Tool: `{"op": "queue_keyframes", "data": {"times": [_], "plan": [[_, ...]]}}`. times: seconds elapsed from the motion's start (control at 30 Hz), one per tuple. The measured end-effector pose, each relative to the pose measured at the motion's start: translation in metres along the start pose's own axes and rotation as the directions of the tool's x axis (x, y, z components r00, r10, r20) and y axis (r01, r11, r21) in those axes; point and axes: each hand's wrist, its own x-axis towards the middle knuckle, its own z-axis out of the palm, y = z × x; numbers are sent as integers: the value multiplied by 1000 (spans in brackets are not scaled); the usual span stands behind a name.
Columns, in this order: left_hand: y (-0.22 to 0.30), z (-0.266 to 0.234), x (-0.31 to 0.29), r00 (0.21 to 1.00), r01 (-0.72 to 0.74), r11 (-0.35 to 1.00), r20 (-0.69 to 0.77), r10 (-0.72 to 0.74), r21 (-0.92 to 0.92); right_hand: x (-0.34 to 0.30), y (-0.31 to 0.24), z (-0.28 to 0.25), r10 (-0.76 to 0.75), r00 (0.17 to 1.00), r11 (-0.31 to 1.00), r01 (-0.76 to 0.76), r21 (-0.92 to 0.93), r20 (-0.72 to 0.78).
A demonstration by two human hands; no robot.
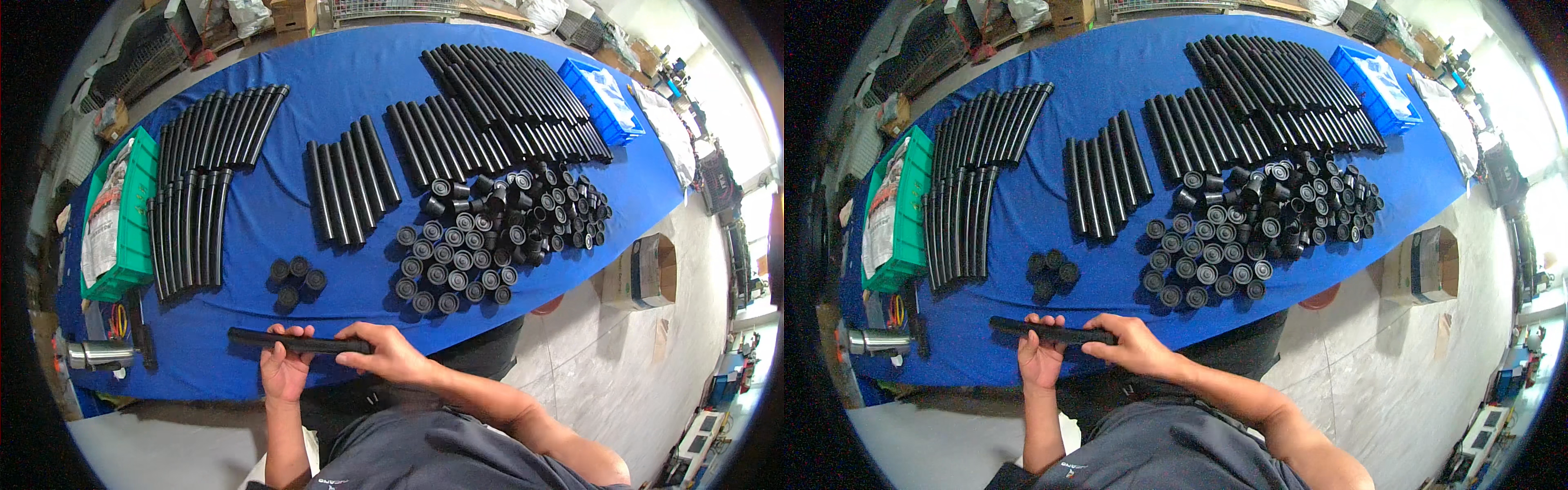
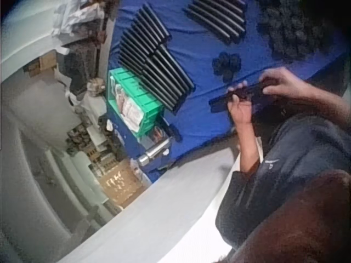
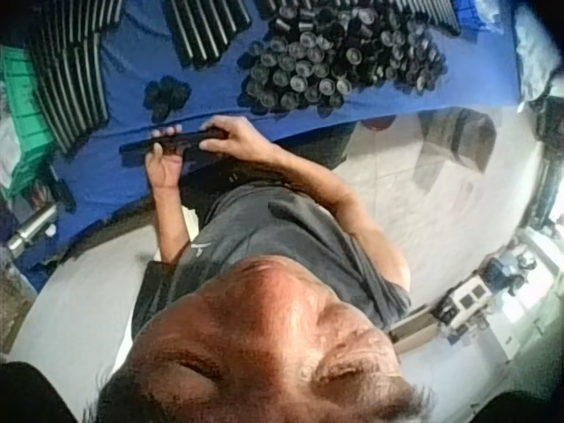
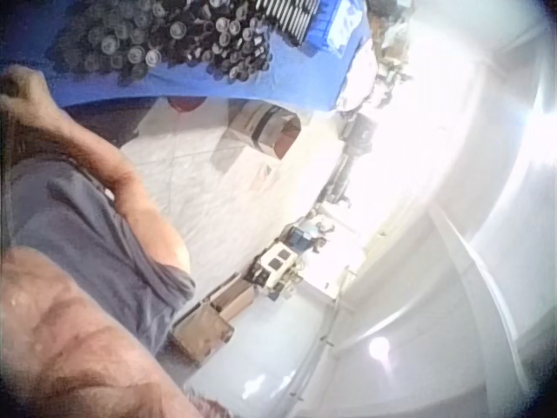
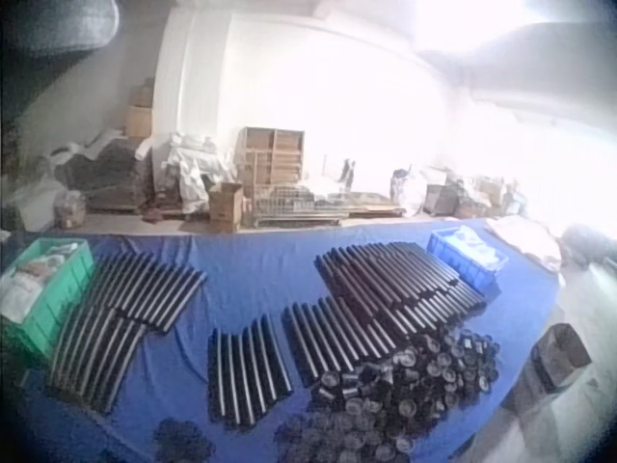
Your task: Placing end caps on black plastic tubes and organizing them on an assembly table.
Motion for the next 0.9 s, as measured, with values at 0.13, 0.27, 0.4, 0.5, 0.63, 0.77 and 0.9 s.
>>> {"op": "queue_keyframes", "data": {"times": [0.13,0.27,0.4,0.5,0.63,0.77,0.9], "plan": [[-2,13,5,997,35,999,-63,-33,35,9,21,4,-758,643,589,602,-539,-111],[0,-5,2,1000,-3,1000,22,3,25,2,4,6,-506,859,807,442,-391,-74],[-1,8,3,997,12,1000,-71,-10,23,10,11,2,-446,894,841,401,-363,-47],[1,9,4,996,26,999,-89,-22,41,6,16,2,-797,586,350,647,-677,148],[1,9,0,999,20,998,-41,-17,59,4,3,3,24,999,995,-21,94,-35],[0,12,2,998,24,996,-60,-19,84,6,28,7,-710,704,576,560,-595,-24],[-4,3,2,1000,26,1000,-16,-26,6,-2,21,7,-209,967,967,183,-176,-145]]}}
